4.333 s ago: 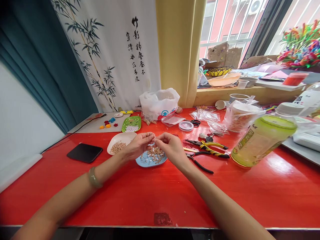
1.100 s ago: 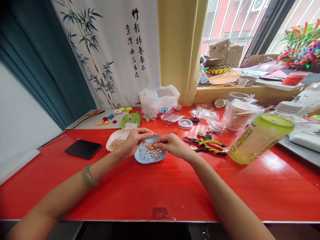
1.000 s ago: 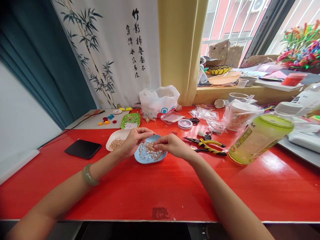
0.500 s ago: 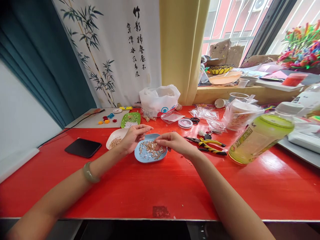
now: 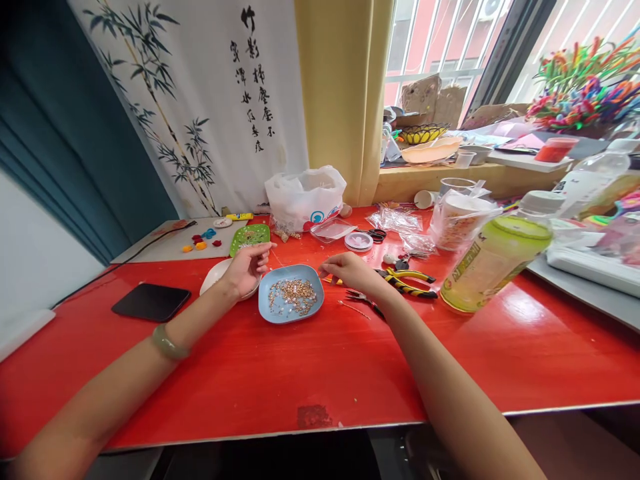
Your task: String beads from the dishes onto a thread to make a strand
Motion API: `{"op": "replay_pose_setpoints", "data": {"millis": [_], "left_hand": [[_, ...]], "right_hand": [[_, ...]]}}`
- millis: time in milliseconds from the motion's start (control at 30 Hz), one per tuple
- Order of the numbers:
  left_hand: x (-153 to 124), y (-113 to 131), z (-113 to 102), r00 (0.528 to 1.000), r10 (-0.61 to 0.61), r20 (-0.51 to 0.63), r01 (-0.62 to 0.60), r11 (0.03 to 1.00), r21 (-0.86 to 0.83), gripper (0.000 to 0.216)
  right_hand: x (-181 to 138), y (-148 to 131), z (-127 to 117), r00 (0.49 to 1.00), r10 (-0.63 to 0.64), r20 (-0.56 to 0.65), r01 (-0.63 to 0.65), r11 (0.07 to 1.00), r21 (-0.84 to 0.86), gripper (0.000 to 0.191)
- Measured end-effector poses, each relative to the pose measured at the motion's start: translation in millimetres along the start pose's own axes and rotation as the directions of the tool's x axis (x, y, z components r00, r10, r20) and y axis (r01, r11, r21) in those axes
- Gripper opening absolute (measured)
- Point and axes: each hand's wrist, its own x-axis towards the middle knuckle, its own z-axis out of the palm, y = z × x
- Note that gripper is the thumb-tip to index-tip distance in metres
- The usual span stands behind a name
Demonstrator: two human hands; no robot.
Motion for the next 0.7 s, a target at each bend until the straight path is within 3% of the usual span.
{"op": "replay_pose_setpoints", "data": {"millis": [200, 400, 700], "left_hand": [[1, 3, 0, 0.998, -0.05, -0.03, 0.049, 0.999, -0.015, 0.018], [2, 3, -2, 0.995, -0.101, -0.011, 0.1, 0.994, -0.04, 0.015], [2, 8, -4, 0.983, -0.183, 0.018, 0.184, 0.982, -0.048, 0.016]], "right_hand": [[-2, 6, -15, 0.998, -0.046, 0.033, 0.05, 0.989, -0.136, 0.015], [2, 15, -18, 0.998, -0.015, 0.069, 0.028, 0.979, -0.2, 0.014], [-2, 9, -13, 0.994, -0.007, 0.11, 0.008, 1.0, -0.012, 0.022]]}}
